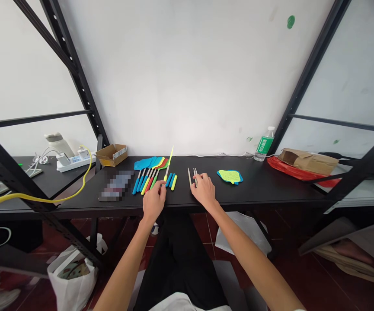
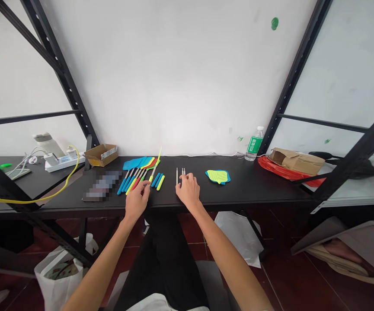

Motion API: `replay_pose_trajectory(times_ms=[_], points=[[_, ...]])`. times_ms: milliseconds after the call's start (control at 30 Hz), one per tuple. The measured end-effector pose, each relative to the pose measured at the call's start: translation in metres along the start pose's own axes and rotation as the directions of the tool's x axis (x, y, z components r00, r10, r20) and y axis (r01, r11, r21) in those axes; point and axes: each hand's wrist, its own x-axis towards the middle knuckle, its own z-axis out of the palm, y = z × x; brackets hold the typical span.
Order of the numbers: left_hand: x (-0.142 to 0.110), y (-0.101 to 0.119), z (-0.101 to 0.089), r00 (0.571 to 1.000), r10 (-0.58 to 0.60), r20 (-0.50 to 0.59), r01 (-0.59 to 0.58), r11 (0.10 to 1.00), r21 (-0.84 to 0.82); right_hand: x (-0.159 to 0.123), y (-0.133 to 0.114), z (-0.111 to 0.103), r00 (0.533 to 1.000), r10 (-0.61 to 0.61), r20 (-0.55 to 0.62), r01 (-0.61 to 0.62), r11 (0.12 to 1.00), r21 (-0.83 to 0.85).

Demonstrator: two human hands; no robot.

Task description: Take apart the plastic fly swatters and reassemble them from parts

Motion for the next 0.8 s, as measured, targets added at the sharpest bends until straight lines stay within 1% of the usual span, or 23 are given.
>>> replay_pose_trajectory(times_ms=[133,333,500,667,800], points=[[-0.0002,-0.0003,0.0004,1.0,0.004,-0.004,-0.004,1.0,0.0,-0.0001,-0.0002,0.0001,1.0,-0.006,-0.023,0.006,1.0,0.001],[-0.0005,0.0003,-0.0003,1.0,-0.005,0.003,0.005,1.0,-0.001,0.0002,-0.0004,0.0003,1.0,-0.014,0.019,0.014,1.0,-0.005],[-0.0003,-0.0015,0.0009,1.0,0.004,-0.003,-0.004,1.0,0.006,0.0011,0.0016,0.0021,1.0,-0.017,0.006,0.017,1.0,0.017],[-0.0001,-0.0021,0.0017,1.0,0.003,-0.003,-0.003,1.0,0.015,0.0025,0.0041,0.0053,0.999,-0.015,0.033,0.015,1.0,-0.001],[-0.0009,-0.0018,0.0012,1.0,0.019,-0.012,-0.019,1.0,0.014,0.0024,0.0043,0.0036,1.0,-0.007,0.023,0.007,1.0,-0.01]])
